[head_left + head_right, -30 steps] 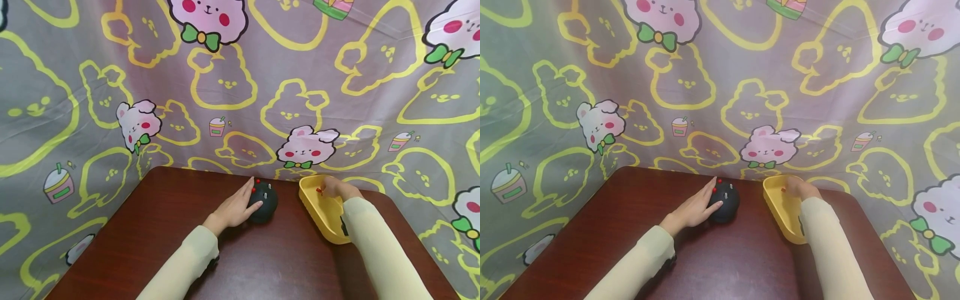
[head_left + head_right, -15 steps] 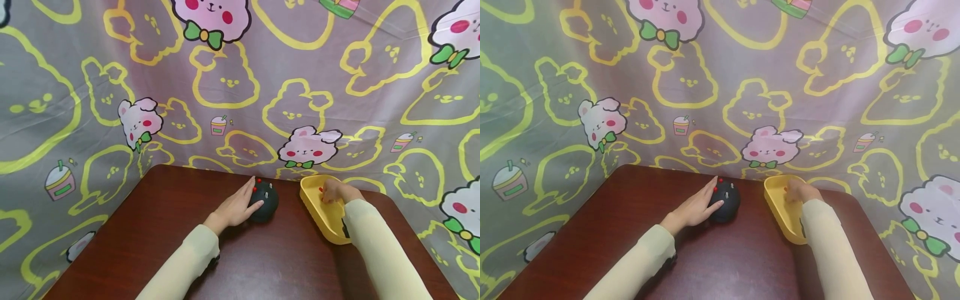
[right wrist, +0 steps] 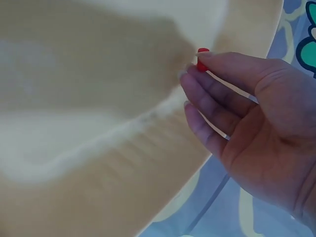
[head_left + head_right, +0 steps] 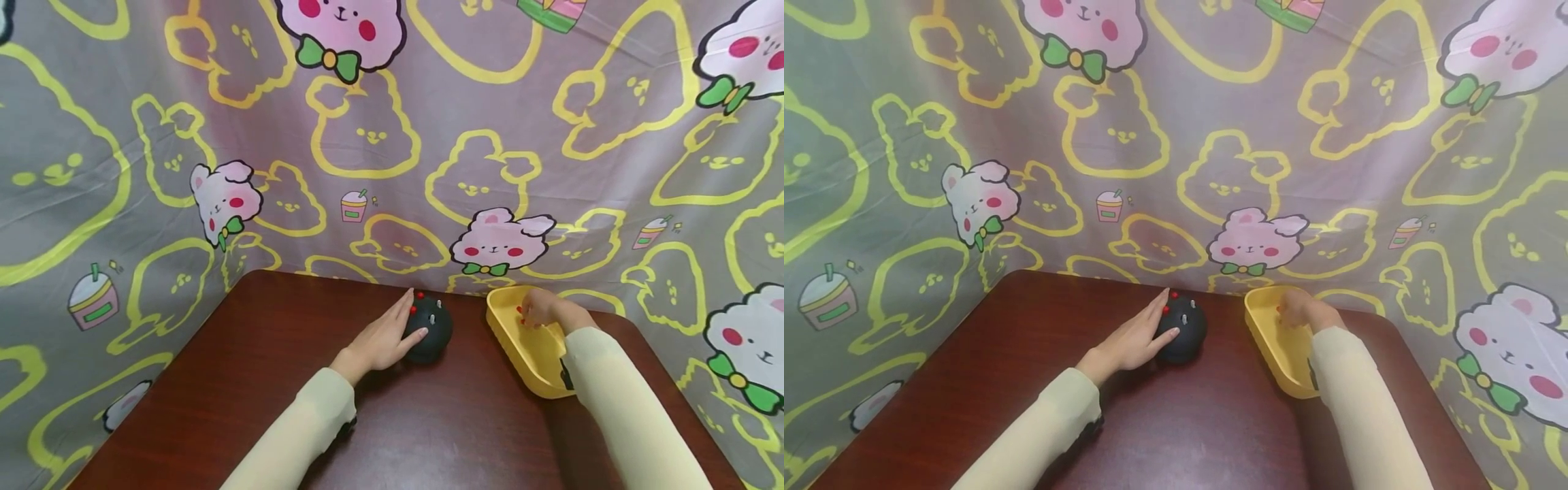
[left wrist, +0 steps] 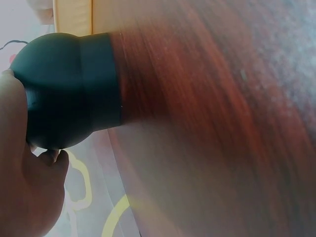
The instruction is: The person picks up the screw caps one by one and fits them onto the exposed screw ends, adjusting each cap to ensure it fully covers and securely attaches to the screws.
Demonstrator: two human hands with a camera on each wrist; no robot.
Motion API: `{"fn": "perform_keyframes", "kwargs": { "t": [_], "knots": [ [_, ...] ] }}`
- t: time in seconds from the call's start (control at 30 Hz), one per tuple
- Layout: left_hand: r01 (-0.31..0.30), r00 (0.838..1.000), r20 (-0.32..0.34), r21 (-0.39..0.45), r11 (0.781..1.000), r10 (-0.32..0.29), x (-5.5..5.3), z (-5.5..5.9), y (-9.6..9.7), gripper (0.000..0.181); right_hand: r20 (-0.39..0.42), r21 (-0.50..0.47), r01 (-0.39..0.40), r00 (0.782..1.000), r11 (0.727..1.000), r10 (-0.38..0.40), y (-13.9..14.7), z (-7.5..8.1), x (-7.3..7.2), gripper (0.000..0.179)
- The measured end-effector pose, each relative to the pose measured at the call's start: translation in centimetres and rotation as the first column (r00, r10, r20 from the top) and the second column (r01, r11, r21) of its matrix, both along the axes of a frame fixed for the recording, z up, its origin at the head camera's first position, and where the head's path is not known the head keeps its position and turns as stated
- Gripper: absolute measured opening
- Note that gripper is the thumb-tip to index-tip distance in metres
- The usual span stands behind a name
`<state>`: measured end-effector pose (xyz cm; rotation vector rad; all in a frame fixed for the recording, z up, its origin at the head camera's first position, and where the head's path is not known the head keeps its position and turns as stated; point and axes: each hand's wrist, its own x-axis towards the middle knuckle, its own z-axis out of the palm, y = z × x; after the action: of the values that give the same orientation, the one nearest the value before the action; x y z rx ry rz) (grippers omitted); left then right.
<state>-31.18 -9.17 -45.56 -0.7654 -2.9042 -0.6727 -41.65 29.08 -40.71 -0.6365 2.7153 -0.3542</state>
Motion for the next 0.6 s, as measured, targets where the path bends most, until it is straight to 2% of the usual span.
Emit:
{"fn": "perform_keyframes", "kwargs": {
  "t": [0.13,0.33,0.6],
  "knots": [
    [0.005,1.0,-0.009,0.012,1.0,-0.005,0.0,-0.1,0.0,0.091,-0.061,-0.005,-0.02,0.998,1.0,0.02,-0.2,0.4,0.3,0.001],
    [0.003,1.0,-0.009,0.009,1.0,-0.003,0.2,-0.2,0.0,0.091,-0.163,-0.006,-0.048,0.985,0.999,0.047,-0.1,0.6,0.3,0.01],
    [0.001,1.0,-0.012,0.022,1.0,-0.001,0.2,0.0,0.1,0.091,-0.212,-0.066,-0.09,0.974,0.994,0.074,-0.4,1.7,1.1,0.013]
  ]
}}
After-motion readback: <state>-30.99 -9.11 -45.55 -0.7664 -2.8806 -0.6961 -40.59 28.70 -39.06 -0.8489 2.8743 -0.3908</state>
